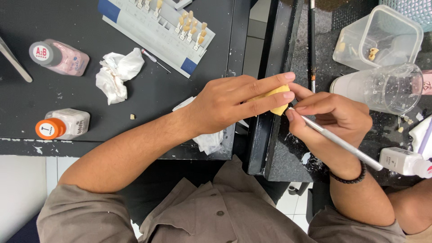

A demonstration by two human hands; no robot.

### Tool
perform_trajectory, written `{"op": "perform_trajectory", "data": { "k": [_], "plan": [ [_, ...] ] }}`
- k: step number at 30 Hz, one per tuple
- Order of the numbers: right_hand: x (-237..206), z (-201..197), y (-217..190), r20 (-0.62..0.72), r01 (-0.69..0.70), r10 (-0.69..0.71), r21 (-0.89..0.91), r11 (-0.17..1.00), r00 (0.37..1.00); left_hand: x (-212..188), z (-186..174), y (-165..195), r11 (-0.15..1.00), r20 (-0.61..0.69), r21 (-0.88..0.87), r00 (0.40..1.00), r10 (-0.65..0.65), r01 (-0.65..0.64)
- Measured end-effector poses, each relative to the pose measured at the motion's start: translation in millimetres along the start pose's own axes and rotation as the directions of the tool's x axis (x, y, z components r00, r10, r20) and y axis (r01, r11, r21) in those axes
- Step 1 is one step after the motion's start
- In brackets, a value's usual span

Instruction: The person holds a yellow dental plaster model with a partial denture and uses a metal carving tool to shape and trim the white dental material on the teeth. They then use a brush to apply and smooth white porcelain powder over the denture teeth, reloading powder from the bench, and finally set the model down and wipe the brush on a tissue.

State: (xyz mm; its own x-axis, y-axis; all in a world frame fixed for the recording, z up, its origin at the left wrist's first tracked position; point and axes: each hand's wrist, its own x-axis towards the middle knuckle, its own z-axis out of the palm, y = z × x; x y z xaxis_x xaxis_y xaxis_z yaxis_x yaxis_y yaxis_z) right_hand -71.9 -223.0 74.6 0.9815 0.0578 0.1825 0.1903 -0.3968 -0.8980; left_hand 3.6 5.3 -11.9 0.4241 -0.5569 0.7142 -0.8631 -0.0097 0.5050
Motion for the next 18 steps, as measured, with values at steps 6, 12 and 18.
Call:
{"op": "perform_trajectory", "data": {
  "k": [6,12,18],
  "plan": [
    [0.5,0.4,-3.7,0.021,-0.007,0.011,-0.173,0.985,1.000,-1.7,3.3,-1.1,1.000,0.034,-0.008,0.999,-0.014,0.014],
    [-0.2,-1.4,1.2,0.068,0.097,-0.086,-0.178,0.979,0.994,-2.8,3.6,-2.6,1.000,0.046,-0.006,0.999,-0.010,0.010],
    [-1.9,-1.4,3.4,0.054,0.072,-0.062,-0.214,0.974,0.997,-0.9,3.8,-1.0,0.999,0.064,-0.017,0.997,-0.038,0.039]
  ]
}}
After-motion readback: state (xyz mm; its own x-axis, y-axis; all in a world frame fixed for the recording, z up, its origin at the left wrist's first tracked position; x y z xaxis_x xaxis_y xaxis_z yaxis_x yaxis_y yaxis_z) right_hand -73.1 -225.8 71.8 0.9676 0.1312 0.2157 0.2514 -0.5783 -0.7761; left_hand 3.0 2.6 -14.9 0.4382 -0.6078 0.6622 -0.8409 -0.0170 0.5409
